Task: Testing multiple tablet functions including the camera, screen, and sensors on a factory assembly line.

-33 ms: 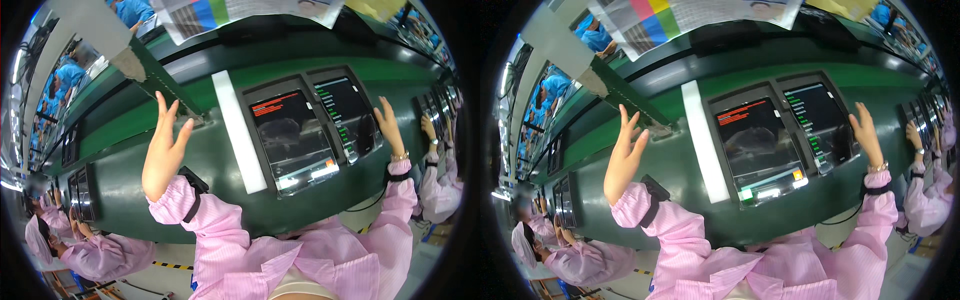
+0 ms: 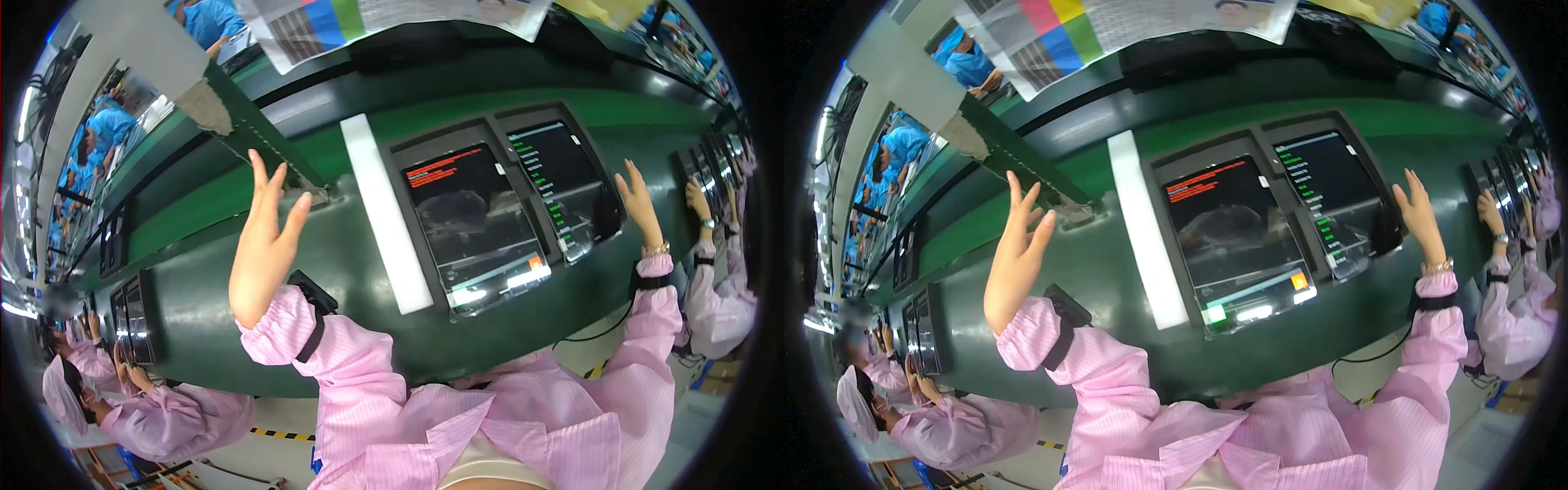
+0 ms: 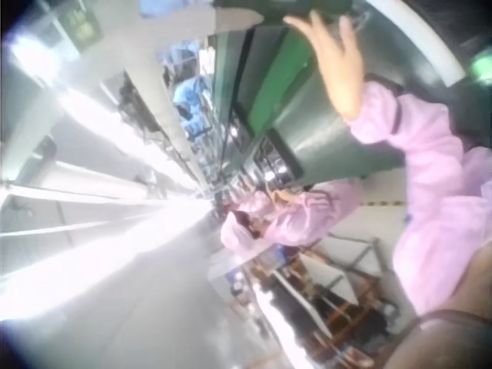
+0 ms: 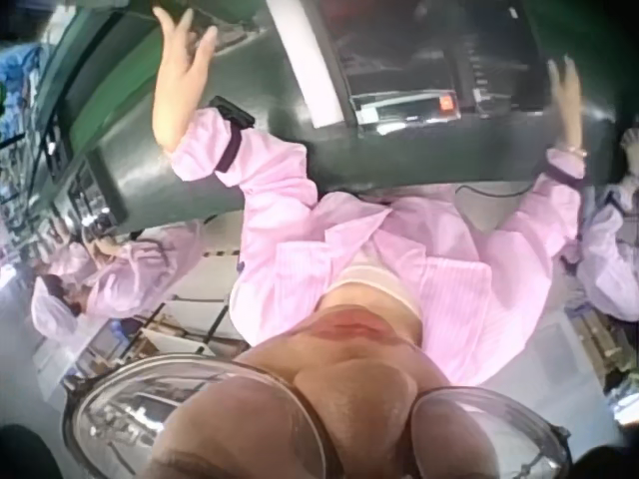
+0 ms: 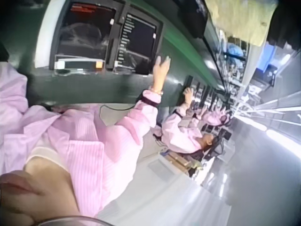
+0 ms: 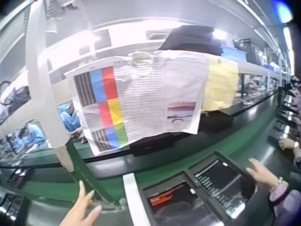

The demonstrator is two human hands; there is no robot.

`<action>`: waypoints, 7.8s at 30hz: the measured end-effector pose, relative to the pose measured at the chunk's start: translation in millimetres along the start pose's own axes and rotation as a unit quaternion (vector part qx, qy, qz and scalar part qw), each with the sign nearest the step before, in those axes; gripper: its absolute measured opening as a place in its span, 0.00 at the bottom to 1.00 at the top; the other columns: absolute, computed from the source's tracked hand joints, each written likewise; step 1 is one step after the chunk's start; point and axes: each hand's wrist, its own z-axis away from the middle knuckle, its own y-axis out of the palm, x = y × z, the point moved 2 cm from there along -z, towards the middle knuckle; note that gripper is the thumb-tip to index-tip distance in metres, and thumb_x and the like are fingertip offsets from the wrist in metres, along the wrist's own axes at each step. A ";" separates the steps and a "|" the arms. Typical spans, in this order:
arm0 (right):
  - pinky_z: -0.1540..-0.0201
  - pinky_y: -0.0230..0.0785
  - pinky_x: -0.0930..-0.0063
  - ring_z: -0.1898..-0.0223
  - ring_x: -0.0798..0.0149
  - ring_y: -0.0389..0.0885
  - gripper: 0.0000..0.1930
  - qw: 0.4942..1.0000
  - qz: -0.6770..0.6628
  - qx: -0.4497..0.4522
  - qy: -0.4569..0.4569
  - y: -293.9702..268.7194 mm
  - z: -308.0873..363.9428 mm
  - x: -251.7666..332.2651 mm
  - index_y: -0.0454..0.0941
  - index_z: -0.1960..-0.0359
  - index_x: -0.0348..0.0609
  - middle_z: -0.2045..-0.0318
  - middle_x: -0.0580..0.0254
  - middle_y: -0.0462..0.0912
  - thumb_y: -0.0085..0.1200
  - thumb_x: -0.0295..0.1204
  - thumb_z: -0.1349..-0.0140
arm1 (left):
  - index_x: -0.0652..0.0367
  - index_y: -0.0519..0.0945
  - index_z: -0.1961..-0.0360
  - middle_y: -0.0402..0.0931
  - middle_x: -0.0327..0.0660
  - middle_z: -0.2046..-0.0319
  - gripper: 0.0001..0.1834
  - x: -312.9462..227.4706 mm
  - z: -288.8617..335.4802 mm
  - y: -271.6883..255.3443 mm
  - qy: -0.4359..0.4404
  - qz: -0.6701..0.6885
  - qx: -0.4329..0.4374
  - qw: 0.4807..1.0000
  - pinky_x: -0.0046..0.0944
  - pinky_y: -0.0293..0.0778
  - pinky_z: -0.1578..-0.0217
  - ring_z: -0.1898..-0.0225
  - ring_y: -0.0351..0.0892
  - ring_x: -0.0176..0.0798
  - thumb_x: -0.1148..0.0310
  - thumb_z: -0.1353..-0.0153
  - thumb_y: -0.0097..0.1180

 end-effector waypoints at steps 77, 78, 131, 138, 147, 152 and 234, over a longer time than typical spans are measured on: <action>0.41 0.59 0.69 0.41 0.55 0.68 0.20 0.976 -0.206 0.048 -0.058 56.1 39.3 -25.0 0.64 0.39 0.43 0.42 0.51 0.70 0.40 0.29 0.32 | 0.55 0.76 0.68 0.76 0.37 0.74 0.03 0.3 13.1 113.2 0.103 -0.072 -0.134 0.983 0.39 0.65 0.66 0.69 0.74 0.40 0.74 0.43 0.51; 0.41 0.59 0.69 0.41 0.55 0.68 0.20 0.975 -0.206 0.052 -0.069 55.8 39.3 -24.0 0.64 0.39 0.43 0.42 0.51 0.70 0.40 0.29 0.32 | 0.55 0.76 0.68 0.76 0.37 0.74 0.03 -0.4 13.5 112.7 0.102 -0.065 -0.140 0.983 0.39 0.65 0.66 0.69 0.74 0.40 0.74 0.43 0.51; 0.47 0.61 0.64 0.49 0.54 0.71 0.13 0.913 -0.283 0.066 -0.288 -2.3 109.1 173.7 0.72 0.52 0.40 0.52 0.56 0.76 0.47 0.27 0.38 | 0.64 0.66 0.48 0.77 0.44 0.77 0.26 81.7 27.2 102.3 -0.162 0.057 -0.026 0.985 0.37 0.71 0.68 0.74 0.77 0.41 0.61 0.43 0.58; 0.63 0.74 0.70 0.65 0.60 0.83 0.08 0.813 -0.448 0.279 -0.245 0.5 190.6 198.9 0.73 0.58 0.39 0.71 0.58 0.83 0.44 0.27 0.35 | 0.60 0.60 0.44 0.77 0.40 0.68 0.22 18.4 40.2 75.8 -0.170 0.250 -0.019 0.953 0.28 0.69 0.67 0.68 0.74 0.30 0.73 0.38 0.50; 0.78 0.74 0.79 0.71 0.68 0.80 0.38 0.509 -0.658 0.547 -0.094 5.4 220.1 219.3 0.33 0.33 0.47 0.59 0.52 0.75 0.48 0.26 0.36 | 0.62 0.51 0.39 0.74 0.41 0.65 0.28 -88.3 117.3 130.8 -0.113 0.350 -0.165 0.915 0.26 0.67 0.67 0.67 0.71 0.27 0.78 0.38 0.47; 0.86 0.68 0.81 0.81 0.68 0.77 0.36 0.594 -0.681 0.428 -0.016 0.1 194.0 191.8 0.38 0.31 0.53 0.64 0.54 0.76 0.46 0.26 0.36 | 0.63 0.58 0.41 0.76 0.43 0.58 0.24 -82.1 133.2 149.6 -0.079 0.211 -0.155 0.962 0.37 0.66 0.54 0.58 0.73 0.39 0.72 0.38 0.48; 0.43 0.58 0.63 0.43 0.51 0.66 0.17 0.965 -0.133 0.043 -0.221 -27.6 48.1 50.3 0.70 0.48 0.42 0.48 0.52 0.72 0.50 0.29 0.39 | 0.52 0.70 0.46 0.73 0.34 0.50 0.16 -8.7 37.2 129.0 0.080 -0.192 -0.085 0.974 0.49 0.51 0.40 0.41 0.63 0.39 0.67 0.34 0.42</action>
